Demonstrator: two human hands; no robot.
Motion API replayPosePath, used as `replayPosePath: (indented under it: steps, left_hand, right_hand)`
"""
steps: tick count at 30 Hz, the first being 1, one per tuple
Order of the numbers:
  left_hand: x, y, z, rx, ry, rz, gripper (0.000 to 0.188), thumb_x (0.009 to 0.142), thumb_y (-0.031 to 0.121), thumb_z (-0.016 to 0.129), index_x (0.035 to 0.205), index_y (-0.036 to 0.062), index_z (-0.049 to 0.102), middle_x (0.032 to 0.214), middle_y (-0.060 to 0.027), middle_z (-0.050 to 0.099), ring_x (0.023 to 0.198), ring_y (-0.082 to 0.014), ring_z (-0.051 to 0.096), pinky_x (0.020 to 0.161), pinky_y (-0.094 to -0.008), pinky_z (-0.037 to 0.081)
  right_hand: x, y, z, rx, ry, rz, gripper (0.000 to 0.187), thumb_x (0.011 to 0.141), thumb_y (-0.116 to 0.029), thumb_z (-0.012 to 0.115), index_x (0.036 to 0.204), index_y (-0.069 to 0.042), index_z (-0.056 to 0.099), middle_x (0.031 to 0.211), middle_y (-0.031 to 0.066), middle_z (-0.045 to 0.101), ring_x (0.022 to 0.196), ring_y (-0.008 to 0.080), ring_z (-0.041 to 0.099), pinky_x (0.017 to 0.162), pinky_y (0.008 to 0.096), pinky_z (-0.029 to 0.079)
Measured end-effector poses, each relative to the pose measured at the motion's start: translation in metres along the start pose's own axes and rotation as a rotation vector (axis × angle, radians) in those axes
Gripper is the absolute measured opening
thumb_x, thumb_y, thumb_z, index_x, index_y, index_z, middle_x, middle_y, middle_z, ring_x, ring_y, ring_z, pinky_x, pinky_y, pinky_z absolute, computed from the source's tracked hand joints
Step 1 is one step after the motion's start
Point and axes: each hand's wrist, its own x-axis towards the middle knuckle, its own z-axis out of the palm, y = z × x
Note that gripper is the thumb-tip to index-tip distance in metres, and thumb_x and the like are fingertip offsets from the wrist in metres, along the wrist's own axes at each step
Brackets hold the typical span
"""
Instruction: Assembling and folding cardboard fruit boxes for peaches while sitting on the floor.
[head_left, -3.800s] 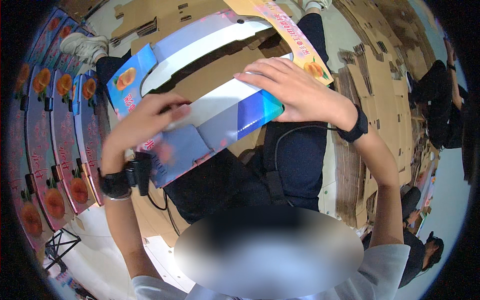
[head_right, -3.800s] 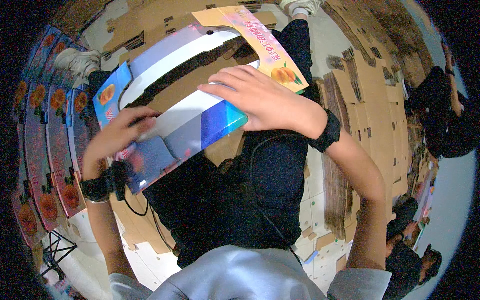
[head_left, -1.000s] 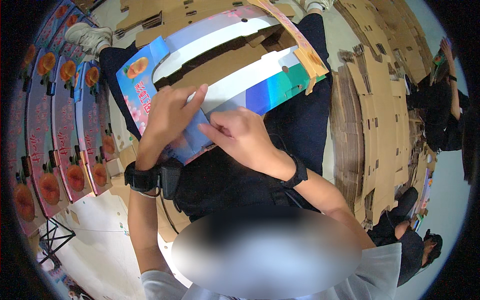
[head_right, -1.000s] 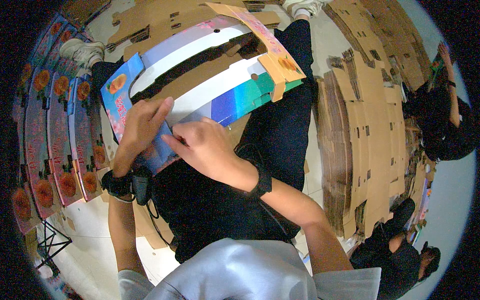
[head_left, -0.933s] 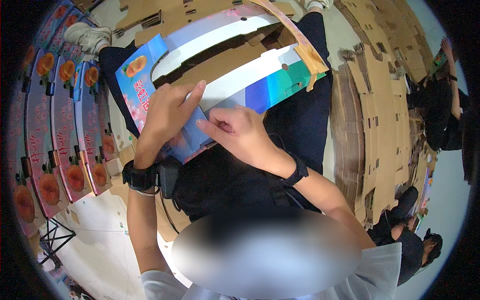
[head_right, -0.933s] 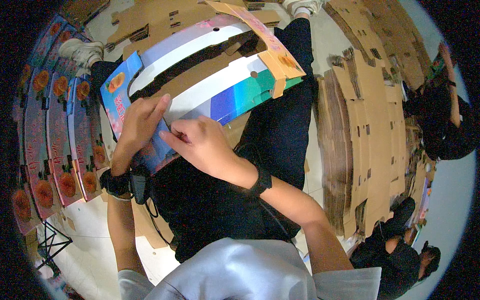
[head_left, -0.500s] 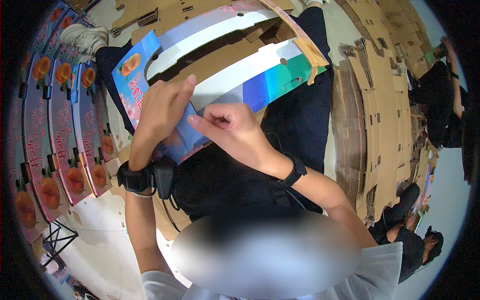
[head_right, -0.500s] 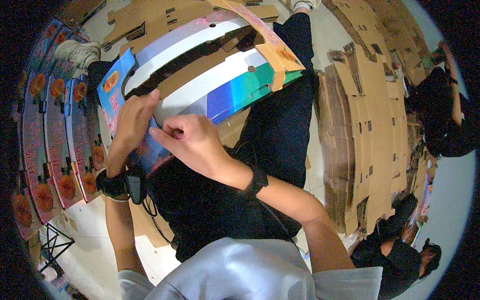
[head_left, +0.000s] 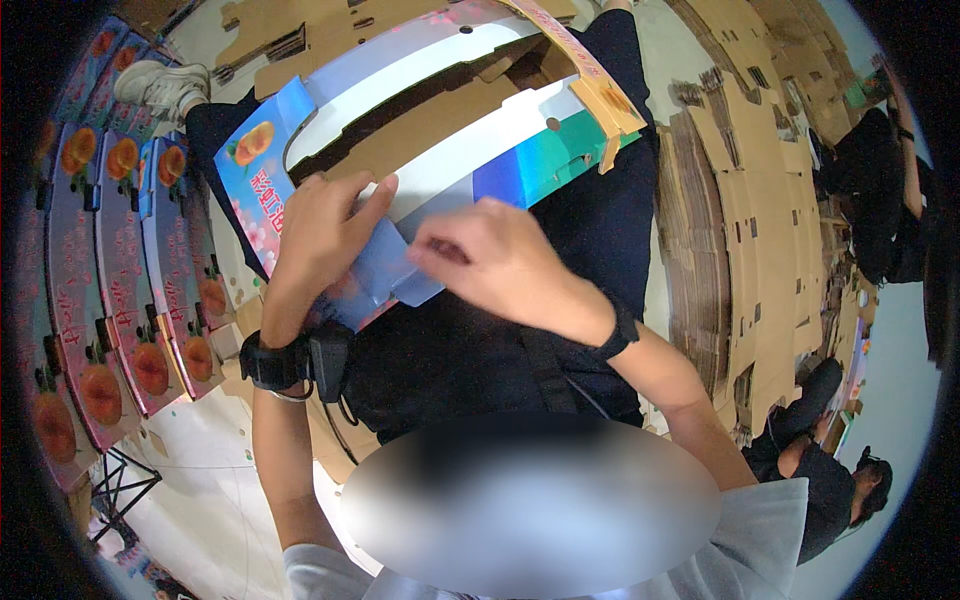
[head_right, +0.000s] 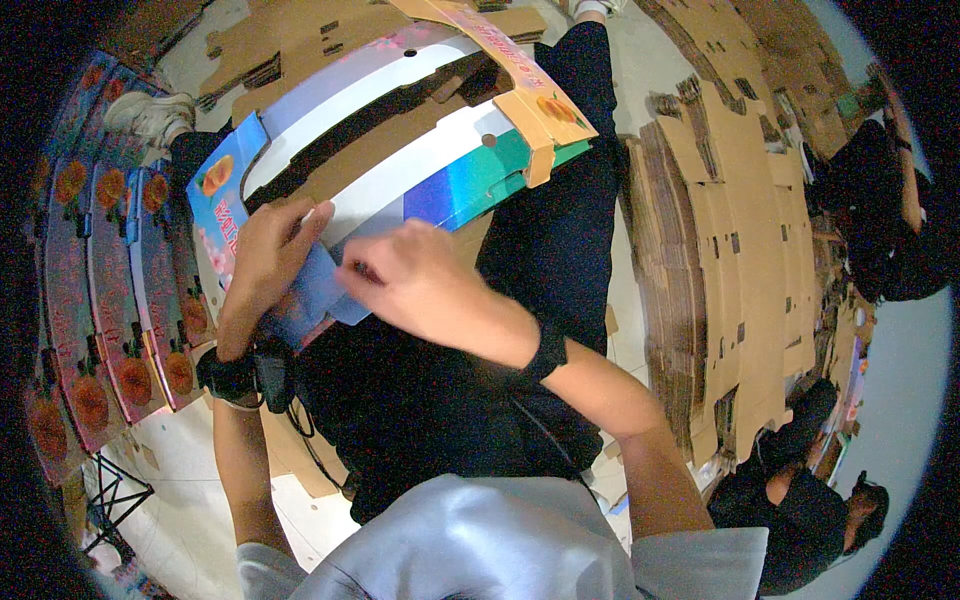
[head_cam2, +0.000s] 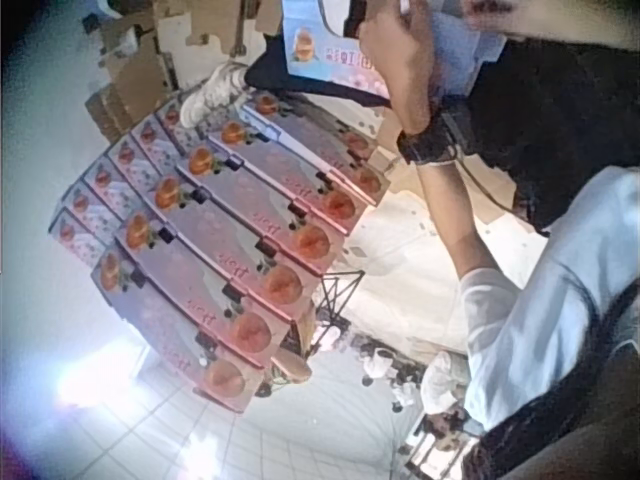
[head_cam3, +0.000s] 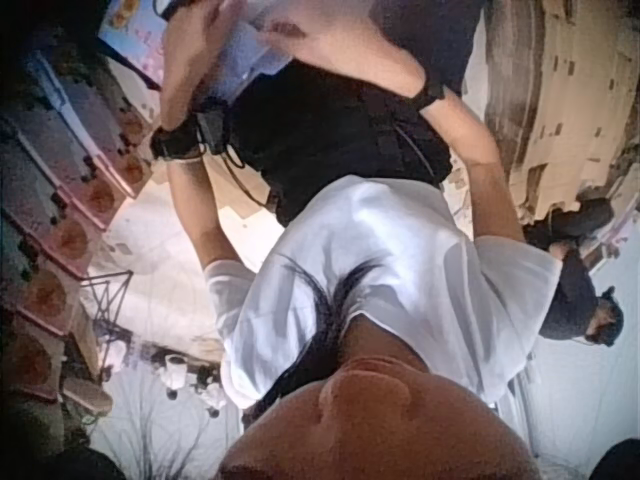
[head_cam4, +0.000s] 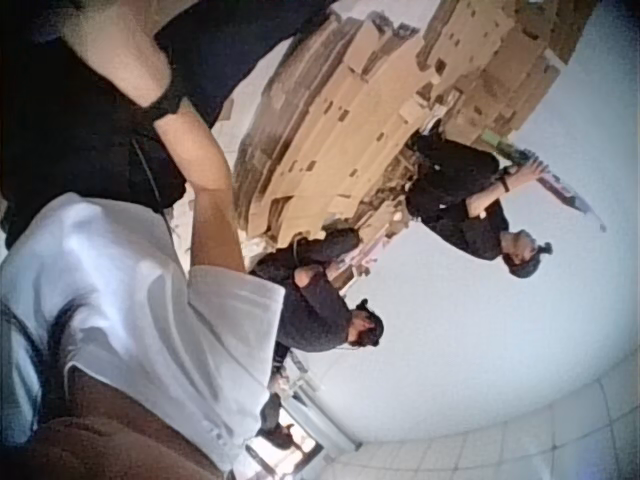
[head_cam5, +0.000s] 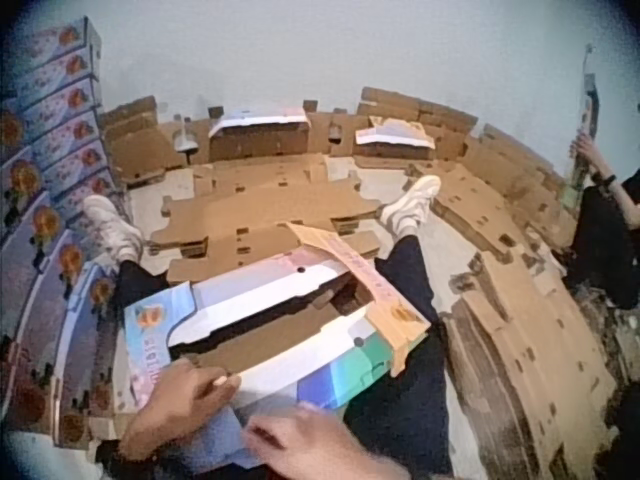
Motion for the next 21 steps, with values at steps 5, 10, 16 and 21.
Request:
replayPosePath:
  steps: [5,10,16,21]
  left_hand:
    - [-0.001,0.002,-0.005,0.054,-0.019,0.03,0.042,0.095,0.039,0.052,0.08,0.0015,0.061,0.072,-0.019,0.059,0.074,-0.0387,0.058,0.066,-0.0456,0.043]
    - [-0.002,0.006,-0.005,0.037,0.012,0.011,0.041,0.094,0.039,0.054,0.081,0.0011,0.062,0.077,-0.0192,0.06,0.077,-0.0376,0.059,0.069,-0.0446,0.045]
    - [-0.002,0.009,-0.008,0.04,0.008,-0.009,0.04,0.093,0.04,0.056,0.087,0.0026,0.067,0.077,-0.0178,0.063,0.078,-0.037,0.059,0.071,-0.0452,0.045]
    - [-0.001,0.008,-0.008,0.062,-0.011,-0.011,0.04,0.093,0.04,0.055,0.085,0.003,0.068,0.075,-0.0179,0.063,0.076,-0.0375,0.059,0.069,-0.0459,0.044]
  right_hand:
    - [0.012,0.044,-0.05,-0.083,0.272,-0.007,0.019,0.084,-0.018,0.063,0.096,-0.003,0.062,0.093,0.0143,0.061,0.092,0.0313,0.06,0.083,0.0405,0.047]
    - [0.019,0.113,-0.119,-0.47,0.473,-0.125,0.04,0.084,-0.017,0.062,0.122,-0.005,0.057,0.124,0.0181,0.055,0.119,0.035,0.05,0.102,0.0415,0.039]
    - [0.027,0.202,-0.136,-0.286,0.409,0.242,0.054,0.088,-0.038,0.06,0.13,-0.005,0.054,0.13,0.0183,0.055,0.12,0.0351,0.052,0.102,0.04,0.04]
    - [0.023,0.213,-0.143,-0.266,0.243,0.506,0.071,0.082,-0.057,0.061,0.134,-0.008,0.053,0.126,0.0206,0.06,0.113,0.0345,0.06,0.097,0.0394,0.045]
